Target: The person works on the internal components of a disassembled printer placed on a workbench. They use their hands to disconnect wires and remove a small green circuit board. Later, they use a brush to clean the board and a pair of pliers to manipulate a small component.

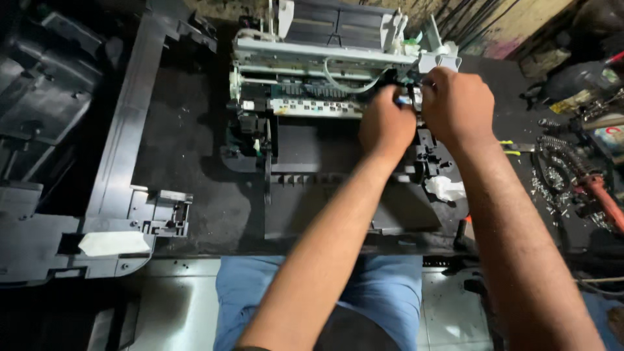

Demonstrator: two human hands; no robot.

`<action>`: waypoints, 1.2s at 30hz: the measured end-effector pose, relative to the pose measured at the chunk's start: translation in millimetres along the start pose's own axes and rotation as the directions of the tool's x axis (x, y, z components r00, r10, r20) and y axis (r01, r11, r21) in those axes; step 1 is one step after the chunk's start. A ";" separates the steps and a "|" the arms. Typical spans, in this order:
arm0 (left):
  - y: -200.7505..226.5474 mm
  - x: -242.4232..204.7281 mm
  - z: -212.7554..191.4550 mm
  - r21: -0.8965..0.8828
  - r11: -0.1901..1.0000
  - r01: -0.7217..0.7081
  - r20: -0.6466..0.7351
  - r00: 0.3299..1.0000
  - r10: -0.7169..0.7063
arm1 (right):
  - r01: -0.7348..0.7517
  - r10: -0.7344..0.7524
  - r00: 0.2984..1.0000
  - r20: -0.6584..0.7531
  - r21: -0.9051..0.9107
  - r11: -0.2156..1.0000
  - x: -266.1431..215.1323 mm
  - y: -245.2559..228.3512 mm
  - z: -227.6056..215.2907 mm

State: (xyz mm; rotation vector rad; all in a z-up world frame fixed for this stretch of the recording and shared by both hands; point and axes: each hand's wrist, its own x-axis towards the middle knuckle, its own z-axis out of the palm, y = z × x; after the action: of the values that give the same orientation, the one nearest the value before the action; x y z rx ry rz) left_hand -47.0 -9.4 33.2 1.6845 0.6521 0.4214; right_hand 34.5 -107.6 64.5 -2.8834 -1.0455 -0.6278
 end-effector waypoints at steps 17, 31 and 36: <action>41.3 118.2 -5.7 0.529 0.219 -0.820 0.661 0.560 0.500 | -0.530 0.496 0.835 0.236 0.588 0.611 -149.7 38.1 -25.0; 31.0 142.9 -76.3 0.510 0.347 -0.787 0.620 0.616 0.486 | -0.463 0.332 0.867 0.372 0.355 0.812 -17.1 -39.3 -21.3; 24.9 148.6 -123.7 0.580 0.383 -0.719 0.604 0.695 0.390 | -0.385 0.253 0.892 0.375 0.335 0.860 -12.5 -81.6 -29.4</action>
State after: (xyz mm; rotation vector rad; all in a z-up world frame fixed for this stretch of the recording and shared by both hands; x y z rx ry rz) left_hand -1.4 175.8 73.0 2.8055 -0.1547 0.2651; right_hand -35.4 -56.1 76.7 -2.7307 -0.5813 0.0768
